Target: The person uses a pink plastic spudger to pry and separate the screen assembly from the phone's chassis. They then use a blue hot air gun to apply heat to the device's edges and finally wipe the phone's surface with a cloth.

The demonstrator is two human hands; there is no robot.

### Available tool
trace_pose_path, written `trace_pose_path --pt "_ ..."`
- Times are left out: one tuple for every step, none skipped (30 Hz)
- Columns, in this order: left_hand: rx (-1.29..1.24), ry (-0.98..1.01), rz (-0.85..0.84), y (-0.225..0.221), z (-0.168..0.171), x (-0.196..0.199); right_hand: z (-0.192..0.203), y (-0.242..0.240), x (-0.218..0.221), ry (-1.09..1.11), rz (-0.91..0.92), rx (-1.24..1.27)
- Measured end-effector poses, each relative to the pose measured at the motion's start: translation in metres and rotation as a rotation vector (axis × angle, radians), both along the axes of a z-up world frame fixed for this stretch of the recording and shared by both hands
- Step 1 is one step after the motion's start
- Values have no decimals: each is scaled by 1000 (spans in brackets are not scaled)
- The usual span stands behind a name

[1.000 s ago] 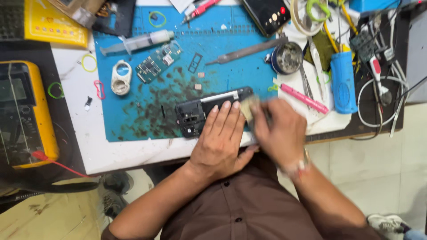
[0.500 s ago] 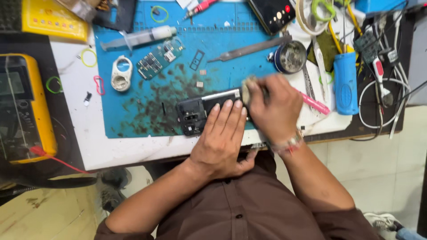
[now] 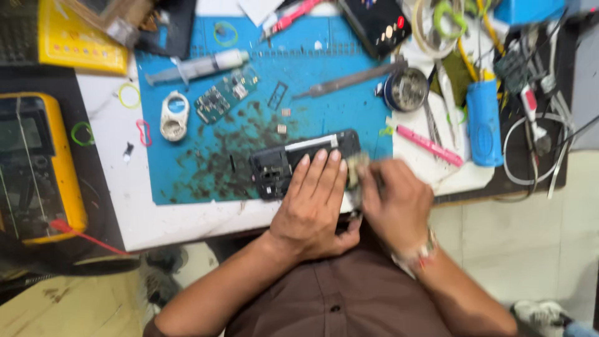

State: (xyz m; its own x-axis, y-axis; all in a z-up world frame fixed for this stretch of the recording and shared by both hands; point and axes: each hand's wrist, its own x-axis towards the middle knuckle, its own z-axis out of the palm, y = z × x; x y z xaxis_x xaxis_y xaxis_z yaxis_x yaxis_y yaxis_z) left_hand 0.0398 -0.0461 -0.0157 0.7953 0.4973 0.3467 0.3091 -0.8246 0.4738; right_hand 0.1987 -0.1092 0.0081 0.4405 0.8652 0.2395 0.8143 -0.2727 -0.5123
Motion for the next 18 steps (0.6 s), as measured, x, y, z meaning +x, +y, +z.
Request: trace_pose_path --pt "5 -7 0 3 1 1 4 -2 -1 36 2 15" --pt "11 -14 0 5 1 3 5 1 0 73 5 29" --pt "-9 -6 -15 0 2 -1 -1 8 2 52 8 49" --pt "-10 6 -18 -2 2 -4 10 39 2 32 10 69" --pt "-4 11 -24 0 -1 -4 24 59 1 3 12 96" --pt "2 16 -29 0 -3 -3 22 53 0 -5 -1 60" --pt "-2 21 -20 -1 -3 -3 18 45 -1 -13 -17 28" --pt "-5 25 -10 -1 -2 -4 13 35 -2 -20 -33 -5" --pt "6 17 2 3 -1 0 -2 13 0 -13 -16 9" --pt "-4 5 -11 3 2 1 5 -4 -6 -7 1 22" --pt "-7 -5 -8 2 6 0 8 -6 -6 1 36 40" --pt "-11 -15 -4 3 6 2 2 8 2 -41 21 32" --pt "-6 -3 -4 1 5 -1 3 23 2 -58 -3 -16" --pt "-1 9 -5 3 0 -1 21 43 -3 -75 -26 -64" --pt "10 14 -11 3 -3 -2 33 55 -6 -55 -2 -24" --pt "-13 18 -12 -4 -1 -5 42 62 -9 -34 21 17" --pt "-11 7 -14 -1 -1 -4 42 66 -7 -29 43 82" --pt "-10 -5 -16 1 -1 -3 26 50 -3 -27 27 38"
